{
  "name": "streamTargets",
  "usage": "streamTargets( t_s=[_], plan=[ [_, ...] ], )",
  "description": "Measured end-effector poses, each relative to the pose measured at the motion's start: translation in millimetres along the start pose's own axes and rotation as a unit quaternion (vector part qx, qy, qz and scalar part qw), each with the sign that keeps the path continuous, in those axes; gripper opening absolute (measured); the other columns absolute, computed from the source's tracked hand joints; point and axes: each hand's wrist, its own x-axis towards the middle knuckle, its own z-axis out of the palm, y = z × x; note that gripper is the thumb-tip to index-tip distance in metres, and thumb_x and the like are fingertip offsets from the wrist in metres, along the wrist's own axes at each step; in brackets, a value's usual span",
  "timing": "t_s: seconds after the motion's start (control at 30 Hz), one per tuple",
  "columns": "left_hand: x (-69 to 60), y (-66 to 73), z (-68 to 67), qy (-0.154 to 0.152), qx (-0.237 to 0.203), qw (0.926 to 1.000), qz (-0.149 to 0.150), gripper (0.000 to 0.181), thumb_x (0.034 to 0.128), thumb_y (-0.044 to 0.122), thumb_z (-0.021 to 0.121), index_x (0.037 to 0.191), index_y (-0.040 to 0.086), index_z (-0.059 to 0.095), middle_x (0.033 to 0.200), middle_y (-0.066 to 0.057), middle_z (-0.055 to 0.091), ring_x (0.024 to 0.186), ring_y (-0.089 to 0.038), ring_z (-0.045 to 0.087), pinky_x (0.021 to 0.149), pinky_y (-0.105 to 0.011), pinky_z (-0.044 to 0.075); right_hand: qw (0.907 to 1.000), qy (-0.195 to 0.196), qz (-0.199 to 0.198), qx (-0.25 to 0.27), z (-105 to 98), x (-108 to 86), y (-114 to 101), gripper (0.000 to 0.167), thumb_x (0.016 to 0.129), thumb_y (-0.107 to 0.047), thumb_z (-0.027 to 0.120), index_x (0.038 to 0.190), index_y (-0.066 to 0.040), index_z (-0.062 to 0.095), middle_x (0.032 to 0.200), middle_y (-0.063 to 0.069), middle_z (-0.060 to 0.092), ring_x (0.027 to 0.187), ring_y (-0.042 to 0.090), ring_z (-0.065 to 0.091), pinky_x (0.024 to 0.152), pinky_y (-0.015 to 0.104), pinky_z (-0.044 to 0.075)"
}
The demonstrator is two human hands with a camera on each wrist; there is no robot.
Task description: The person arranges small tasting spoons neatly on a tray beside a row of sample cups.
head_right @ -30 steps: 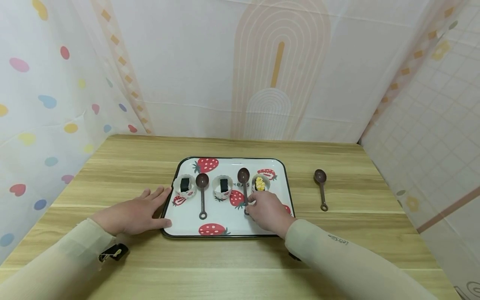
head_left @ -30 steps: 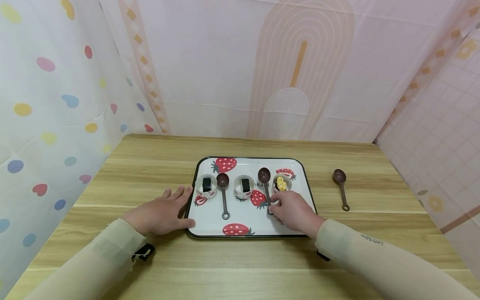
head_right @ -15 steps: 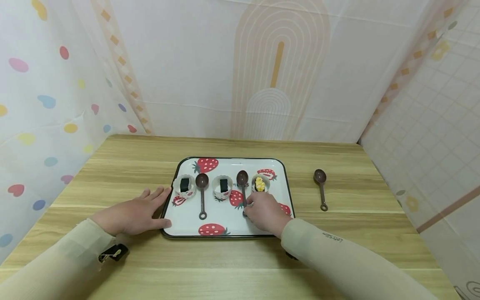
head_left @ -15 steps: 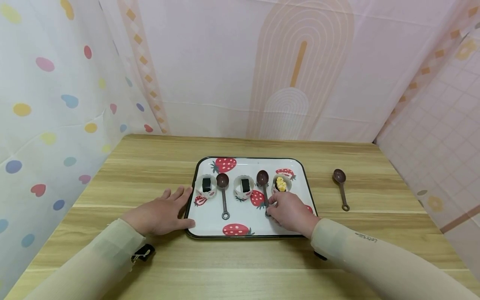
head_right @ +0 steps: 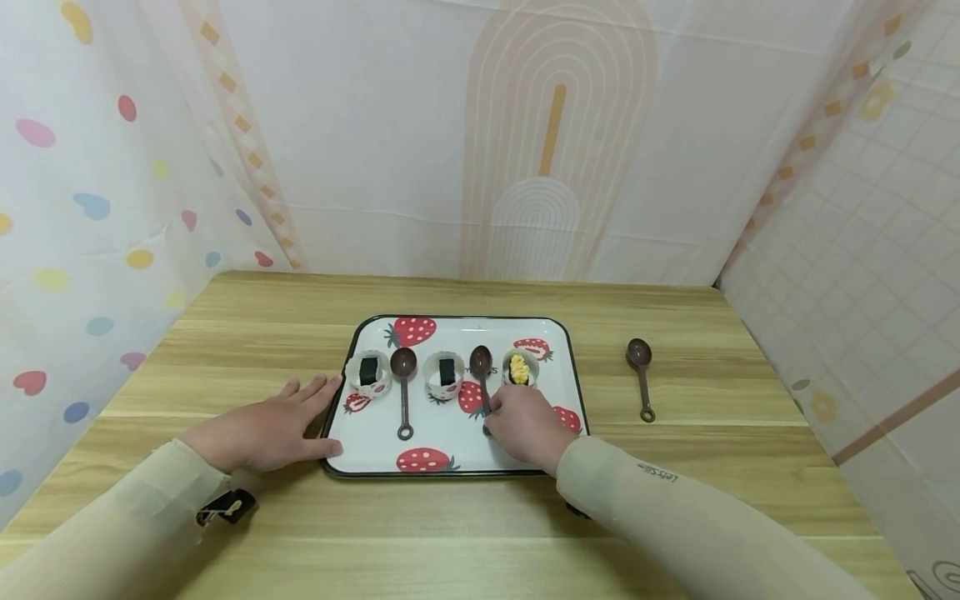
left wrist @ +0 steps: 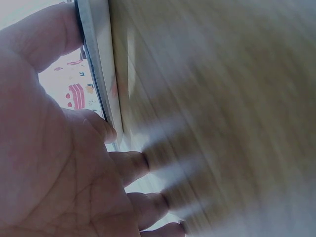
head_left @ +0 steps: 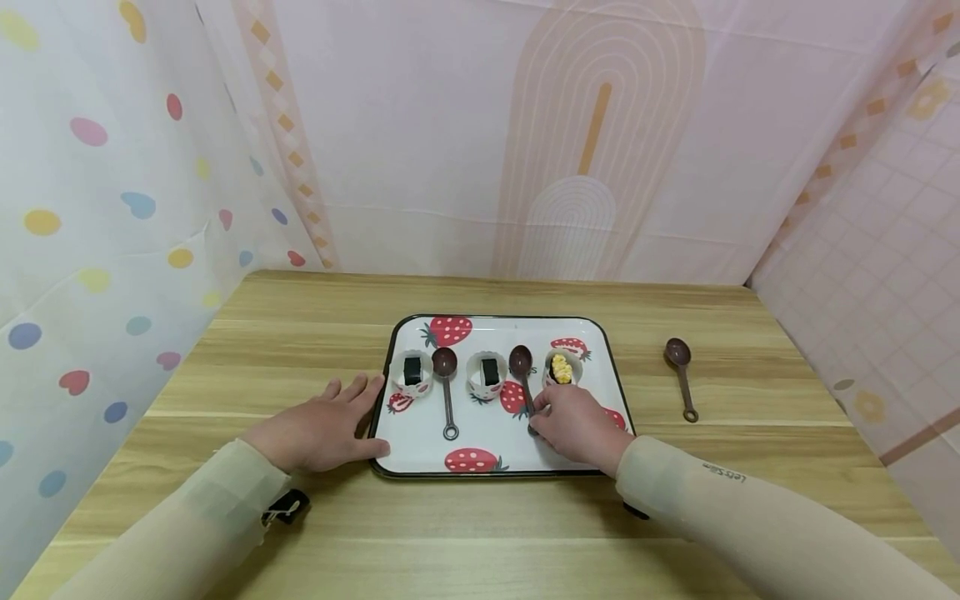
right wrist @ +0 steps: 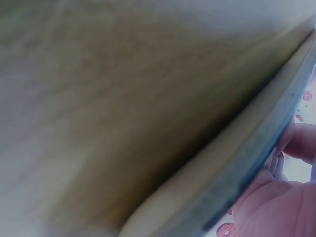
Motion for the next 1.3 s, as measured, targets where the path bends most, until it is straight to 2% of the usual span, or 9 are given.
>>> streamTargets(
  t_s=[0.2,0.43,0.7,1.3],
  plan=[
    [1.0,-0.7,0.4,-0.001,0.001,1.0,-0.002,0.113,0.0925,0.075,0.06,0.169,0.005,0.015,0.173,-0.029,0.016,0.152,-0.066,0.016,0.114,-0.075,0.035,1.0,0.003,0.001,-0.003,0.3,-0.1,-1.8,0.014,0.099,-0.016,0.074,0.11,-0.008,0.076,0.082,0.001,0.072,0.068,0.016,0.059,0.053,0.025,0.045],
    [0.7,-1.1,0.6,-0.001,-0.005,1.0,-0.004,0.112,0.0932,0.075,0.059,0.169,0.006,0.015,0.173,-0.028,0.016,0.154,-0.064,0.014,0.117,-0.074,0.032,0.9998,0.004,0.008,-0.015,1.7,3.4,-1.8,0.015,0.099,-0.018,0.075,0.11,-0.009,0.076,0.08,0.002,0.071,0.07,0.017,0.059,0.054,0.025,0.046],
    [-0.5,0.3,0.7,0.001,-0.005,1.0,0.0,0.113,0.0929,0.075,0.06,0.169,0.004,0.015,0.173,-0.03,0.016,0.152,-0.066,0.015,0.116,-0.075,0.033,0.9994,-0.001,0.018,-0.031,3.1,3.9,-2.6,0.027,0.097,-0.021,0.078,0.12,-0.007,0.075,0.087,0.003,0.071,0.075,0.019,0.06,0.057,0.026,0.048],
    [-1.0,0.5,-0.4,0.002,0.0,1.0,0.002,0.113,0.0931,0.075,0.06,0.169,0.004,0.015,0.173,-0.03,0.016,0.152,-0.066,0.016,0.116,-0.075,0.033,0.9982,0.017,-0.001,-0.058,4.7,3.2,-3.2,0.029,0.096,-0.021,0.078,0.12,-0.006,0.074,0.091,0.003,0.072,0.079,0.017,0.061,0.059,0.026,0.049]
  ],
)
